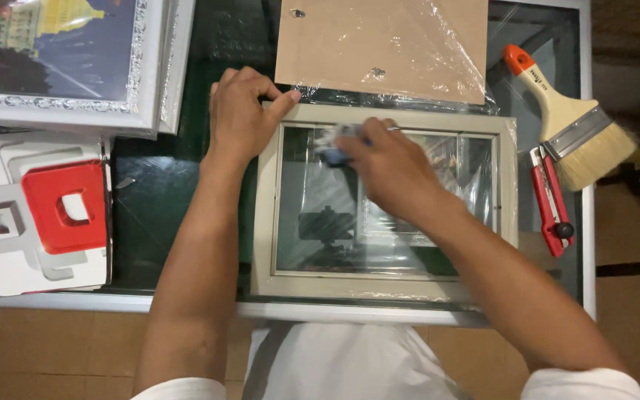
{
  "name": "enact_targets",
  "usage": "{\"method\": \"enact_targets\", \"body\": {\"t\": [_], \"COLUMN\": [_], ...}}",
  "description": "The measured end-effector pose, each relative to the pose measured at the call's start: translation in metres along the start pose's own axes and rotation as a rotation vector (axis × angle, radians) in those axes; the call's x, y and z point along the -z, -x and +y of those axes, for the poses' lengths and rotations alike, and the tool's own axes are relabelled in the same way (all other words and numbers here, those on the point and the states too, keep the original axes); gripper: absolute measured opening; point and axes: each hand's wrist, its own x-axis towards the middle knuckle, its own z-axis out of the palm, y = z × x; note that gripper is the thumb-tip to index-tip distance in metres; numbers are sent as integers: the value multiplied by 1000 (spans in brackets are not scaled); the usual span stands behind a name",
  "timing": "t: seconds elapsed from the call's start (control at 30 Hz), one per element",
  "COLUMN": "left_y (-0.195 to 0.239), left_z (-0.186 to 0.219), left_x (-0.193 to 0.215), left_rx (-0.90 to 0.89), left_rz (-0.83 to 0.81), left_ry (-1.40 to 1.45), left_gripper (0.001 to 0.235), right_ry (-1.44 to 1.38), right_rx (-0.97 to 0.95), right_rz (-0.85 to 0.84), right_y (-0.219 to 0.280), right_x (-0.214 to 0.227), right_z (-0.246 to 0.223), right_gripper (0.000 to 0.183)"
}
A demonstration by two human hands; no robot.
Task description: Clean the glass of a picture frame using a cloth.
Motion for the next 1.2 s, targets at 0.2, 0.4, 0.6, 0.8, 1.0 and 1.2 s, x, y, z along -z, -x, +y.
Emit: {"method": "enact_targets", "body": {"t": [0.2, 0.4, 0.6, 0.8, 1.0, 1.2], "left_y": [-2, -1, 1, 0, -2, -4], "left_z": [1, 9, -8, -7, -7, -4], "left_x": [1, 3, -1, 1, -3, 2], "left_rx": [41, 50, 84, 55, 106, 127], "left_rz": [-20, 1, -71, -70, -48, -84], "left_ry": [23, -2, 88, 82, 99, 111], "left_gripper": [35, 32, 29, 28, 27, 27], "right_ry": [133, 110, 109, 87, -68, -55], "right_rx": [-262, -340, 39, 142, 249, 52], "right_rz": [165, 155, 181, 156, -93, -120], "right_y": [94, 82, 2, -51, 13, 109], "right_x": [40, 22, -38, -55, -20, -2], "right_z": [63, 56, -3, -21, -63, -42], "right_gripper": [34, 36, 27, 22, 33, 37]}}
